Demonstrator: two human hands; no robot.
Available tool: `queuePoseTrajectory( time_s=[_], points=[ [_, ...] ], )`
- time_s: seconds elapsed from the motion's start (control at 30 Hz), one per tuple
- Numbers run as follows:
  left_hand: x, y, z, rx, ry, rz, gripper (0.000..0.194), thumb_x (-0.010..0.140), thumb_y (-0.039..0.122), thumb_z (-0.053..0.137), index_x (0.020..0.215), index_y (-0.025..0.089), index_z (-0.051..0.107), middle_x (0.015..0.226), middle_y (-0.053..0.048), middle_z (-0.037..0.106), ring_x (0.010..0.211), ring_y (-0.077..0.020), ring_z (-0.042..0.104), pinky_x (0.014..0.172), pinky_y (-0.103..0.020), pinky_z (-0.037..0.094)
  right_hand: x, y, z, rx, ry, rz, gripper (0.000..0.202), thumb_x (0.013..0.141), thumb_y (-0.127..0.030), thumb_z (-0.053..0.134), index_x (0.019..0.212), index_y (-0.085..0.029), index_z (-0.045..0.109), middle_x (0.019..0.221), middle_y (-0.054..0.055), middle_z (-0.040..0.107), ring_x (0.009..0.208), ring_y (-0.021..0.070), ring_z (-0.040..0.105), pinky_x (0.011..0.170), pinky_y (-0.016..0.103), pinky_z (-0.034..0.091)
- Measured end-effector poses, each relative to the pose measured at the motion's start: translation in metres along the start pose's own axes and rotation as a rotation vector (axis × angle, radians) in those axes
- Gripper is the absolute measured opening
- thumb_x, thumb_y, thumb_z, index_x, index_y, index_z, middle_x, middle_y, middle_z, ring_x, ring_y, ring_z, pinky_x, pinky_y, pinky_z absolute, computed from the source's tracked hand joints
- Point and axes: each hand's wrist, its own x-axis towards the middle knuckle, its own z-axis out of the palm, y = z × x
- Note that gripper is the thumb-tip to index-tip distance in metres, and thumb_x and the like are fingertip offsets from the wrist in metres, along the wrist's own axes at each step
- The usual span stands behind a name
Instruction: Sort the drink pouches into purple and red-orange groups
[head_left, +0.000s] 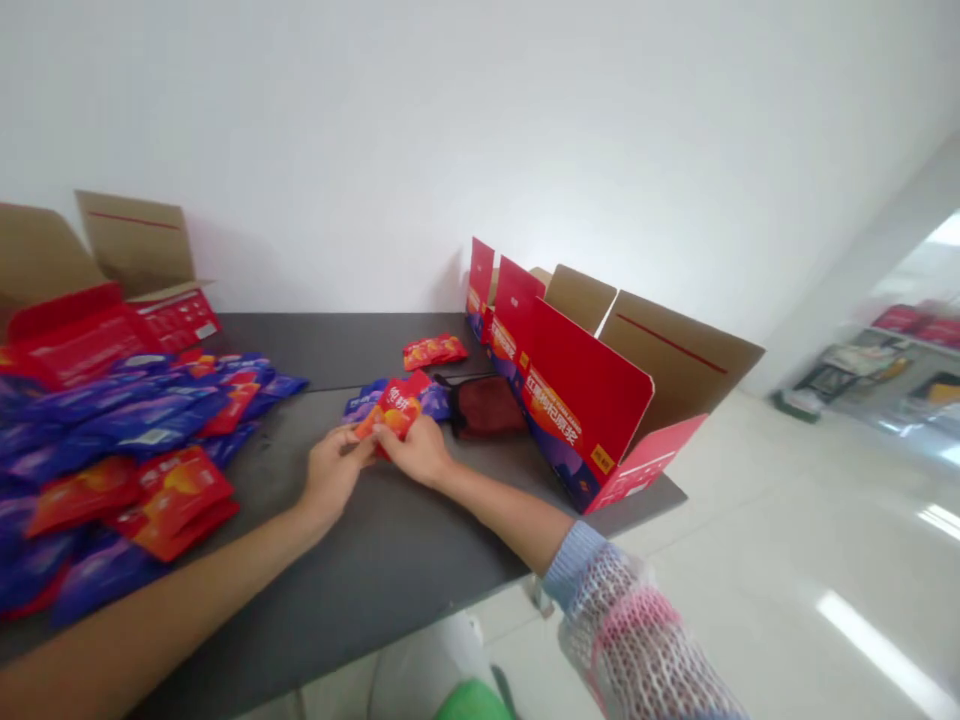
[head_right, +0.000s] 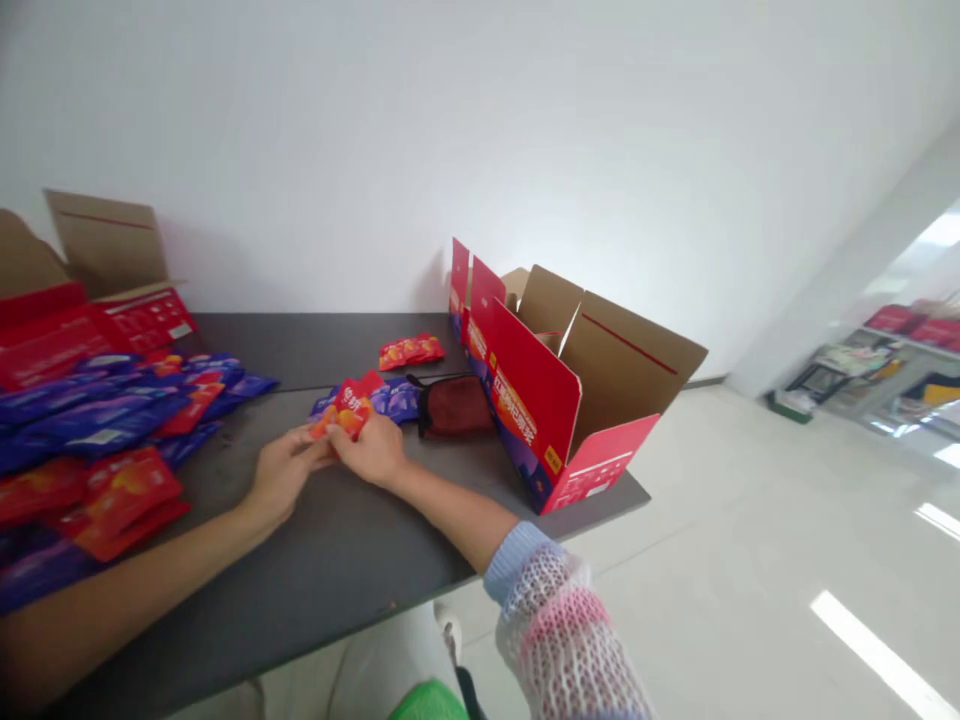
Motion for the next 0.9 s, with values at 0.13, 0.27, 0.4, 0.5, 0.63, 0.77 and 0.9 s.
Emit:
queuePoseTrajectory(
  time_s=[0.13, 0.27, 0.4, 0.5, 0.63, 0.77, 0.9],
  points=[
    [-0.016, 0.007, 0.006, -0.165, -0.044, -0.249, 0.031, 0.053, 0.025, 0.082, 0.075, 0.012, 0.064, 0.066, -0.004, 0.067, 0.056, -0.0144, 0.064, 0.053, -0.024, 0.054, 0.001, -0.019, 0.004, -0.121, 0.083, 0.070, 0.041, 0.090, -0.047, 0.058, 0.121, -0.019, 0.055, 0.101, 0.008, 0.072, 0.095, 0.0254, 0.070, 0.079, 0.033, 0.051],
    [-0.023, 0.011, 0.002, -0.209, 0.002, -0.170, 0.033, 0.055, 0.027, 0.085, 0.066, 0.014, 0.058, 0.060, 0.000, 0.064, 0.053, -0.0111, 0.061, 0.050, -0.019, 0.049, 0.002, -0.027, 0.017, -0.068, 0.100, 0.153, 0.051, 0.089, -0.050, 0.061, 0.126, -0.016, 0.050, 0.105, 0.012, 0.072, 0.099, 0.0276, 0.070, 0.080, 0.035, 0.051],
    [-0.016, 0.011, -0.025, -0.164, -0.294, -0.254, 0.037, 0.052, 0.031, 0.091, 0.074, 0.012, 0.068, 0.064, -0.003, 0.068, 0.055, -0.0110, 0.063, 0.050, -0.018, 0.049, -0.013, -0.031, 0.015, 0.015, 0.055, 0.087, 0.043, 0.092, -0.052, 0.059, 0.121, -0.019, 0.054, 0.101, 0.008, 0.074, 0.091, 0.0238, 0.071, 0.075, 0.031, 0.049],
    [-0.008, 0.015, -0.042, -0.081, -0.642, -0.402, 0.039, 0.052, 0.032, 0.094, 0.078, 0.012, 0.073, 0.067, -0.006, 0.070, 0.058, -0.0139, 0.065, 0.054, -0.022, 0.053, -0.027, -0.036, -0.001, 0.018, -0.025, -0.060, 0.043, 0.093, -0.052, 0.058, 0.123, -0.021, 0.055, 0.096, 0.004, 0.073, 0.081, 0.0198, 0.069, 0.069, 0.027, 0.046],
    [-0.009, 0.013, -0.043, -0.058, -0.646, -0.326, 0.034, 0.054, 0.029, 0.094, 0.077, 0.013, 0.075, 0.069, -0.005, 0.070, 0.059, -0.0124, 0.064, 0.058, -0.022, 0.053, -0.029, -0.035, -0.011, -0.106, -0.097, -0.176, 0.051, 0.093, -0.055, 0.057, 0.130, -0.020, 0.053, 0.085, 0.001, 0.071, 0.071, 0.0168, 0.064, 0.065, 0.024, 0.040],
    [-0.020, 0.011, -0.033, -0.020, -0.383, -0.159, 0.025, 0.061, 0.026, 0.088, 0.075, 0.012, 0.072, 0.058, 0.000, 0.061, 0.046, -0.0048, 0.048, 0.044, -0.016, 0.036, -0.021, -0.022, -0.003, -0.256, -0.018, -0.139, 0.052, 0.102, -0.057, 0.032, 0.108, -0.017, 0.065, 0.075, 0.003, 0.066, 0.065, 0.0149, 0.059, 0.060, 0.024, 0.030],
    [-0.027, 0.013, -0.029, 0.010, -0.260, -0.085, 0.021, 0.065, 0.028, 0.081, 0.067, 0.013, 0.065, 0.044, 0.007, 0.041, 0.037, -0.0019, 0.026, 0.038, -0.018, 0.016, -0.019, -0.015, 0.005, -0.345, -0.059, -0.147, 0.065, 0.100, -0.064, 0.030, 0.073, -0.016, 0.064, 0.060, 0.002, 0.057, 0.056, 0.0125, 0.048, 0.057, 0.027, 0.021]
  ],
)
